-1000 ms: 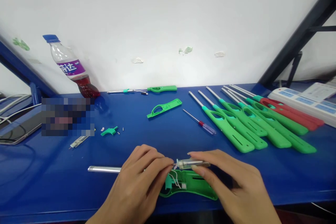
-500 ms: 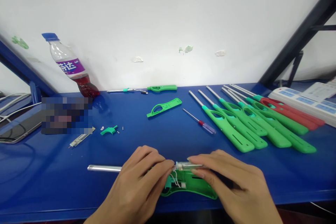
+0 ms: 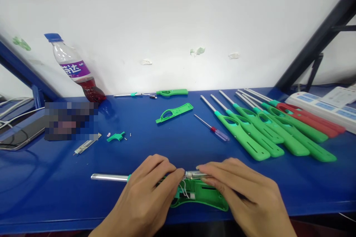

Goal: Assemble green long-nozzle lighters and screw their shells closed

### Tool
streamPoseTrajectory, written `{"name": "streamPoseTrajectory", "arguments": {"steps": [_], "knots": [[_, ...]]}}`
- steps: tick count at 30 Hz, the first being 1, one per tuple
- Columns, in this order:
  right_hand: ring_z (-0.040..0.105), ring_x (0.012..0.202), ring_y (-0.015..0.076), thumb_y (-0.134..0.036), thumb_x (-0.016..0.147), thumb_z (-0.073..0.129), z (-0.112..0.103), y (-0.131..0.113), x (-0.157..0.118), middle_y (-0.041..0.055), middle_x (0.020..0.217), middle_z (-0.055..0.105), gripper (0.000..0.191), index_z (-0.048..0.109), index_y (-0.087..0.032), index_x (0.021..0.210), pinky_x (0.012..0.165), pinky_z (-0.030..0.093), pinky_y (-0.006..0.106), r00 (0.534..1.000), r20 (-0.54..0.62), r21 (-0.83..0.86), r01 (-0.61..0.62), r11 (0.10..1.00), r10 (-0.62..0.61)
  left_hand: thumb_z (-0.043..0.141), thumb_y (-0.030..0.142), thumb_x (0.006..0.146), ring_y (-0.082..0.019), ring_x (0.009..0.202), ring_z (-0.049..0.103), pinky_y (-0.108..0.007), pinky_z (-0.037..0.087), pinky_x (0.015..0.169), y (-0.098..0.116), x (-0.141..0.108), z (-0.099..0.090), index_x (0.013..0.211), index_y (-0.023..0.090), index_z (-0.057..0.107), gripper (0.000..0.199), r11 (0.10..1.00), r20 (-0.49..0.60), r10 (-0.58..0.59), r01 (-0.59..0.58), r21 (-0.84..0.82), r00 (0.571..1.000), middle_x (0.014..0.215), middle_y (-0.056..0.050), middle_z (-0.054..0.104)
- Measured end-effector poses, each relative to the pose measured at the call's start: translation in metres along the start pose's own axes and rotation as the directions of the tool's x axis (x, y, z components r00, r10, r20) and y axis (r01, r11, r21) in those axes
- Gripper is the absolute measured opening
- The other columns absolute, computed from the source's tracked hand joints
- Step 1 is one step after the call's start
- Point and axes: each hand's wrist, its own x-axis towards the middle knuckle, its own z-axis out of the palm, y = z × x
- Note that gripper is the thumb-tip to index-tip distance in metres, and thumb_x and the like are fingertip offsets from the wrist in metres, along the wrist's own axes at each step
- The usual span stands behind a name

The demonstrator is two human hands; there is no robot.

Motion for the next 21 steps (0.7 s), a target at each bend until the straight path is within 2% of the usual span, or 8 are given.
{"name": "streamPoseTrajectory", "arguments": {"steps": [8, 12, 16, 21], "knots": [[0.080, 0.085, 0.0190, -0.002, 0.095, 0.066, -0.002, 0.000, 0.001, 0.0030, 0.109, 0.084, 0.036, 0.078, -0.024, 0.121, 0.078, 0.065, 0.032, 0.992, 0.014, -0.062, 0.127, 0.990, -0.126, 0.052, -0.003, 0.101, -0.023, 0.093, 0.059, -0.042, 0.055, 0.087, -0.002, -0.004, 0.001, 0.121, 0.012, 0.067, 0.029, 1.000, 0.017, 0.002, -0.003, 0.016, 1.000, 0.097, -0.008, 0.072], [0.078, 0.084, 0.0178, -0.003, 0.095, 0.066, 0.002, -0.005, 0.000, 0.0029, 0.105, 0.083, 0.034, 0.076, -0.023, 0.121, 0.078, 0.062, 0.031, 0.996, -0.034, -0.085, 0.076, 0.994, -0.079, 0.054, -0.002, 0.103, -0.021, 0.088, 0.057, -0.038, 0.051, 0.081, 0.000, 0.001, 0.000, 0.117, 0.013, 0.068, 0.025, 1.000, -0.029, -0.021, 0.020, -0.023, 0.999, 0.094, -0.007, 0.071], [0.075, 0.081, 0.0178, -0.003, 0.096, 0.063, 0.008, -0.009, -0.001, 0.0033, 0.100, 0.081, 0.029, 0.076, -0.022, 0.115, 0.077, 0.059, 0.032, 0.992, -0.111, -0.137, 0.048, 0.989, -0.063, 0.057, 0.005, 0.105, -0.021, 0.087, 0.060, -0.038, 0.051, 0.082, 0.003, 0.008, -0.002, 0.111, 0.018, 0.068, 0.018, 0.987, -0.037, -0.142, 0.139, -0.086, 0.989, 0.094, -0.003, 0.073], [0.075, 0.086, 0.0182, -0.001, 0.096, 0.063, 0.008, -0.008, -0.003, 0.0034, 0.105, 0.081, 0.035, 0.074, -0.024, 0.120, 0.080, 0.059, 0.032, 0.995, -0.072, -0.133, 0.063, 0.989, -0.073, 0.060, 0.004, 0.103, -0.020, 0.087, 0.062, -0.035, 0.053, 0.082, 0.003, 0.012, -0.004, 0.106, 0.020, 0.069, 0.018, 0.971, -0.058, -0.190, 0.179, -0.160, 0.980, 0.092, -0.002, 0.073]]}}
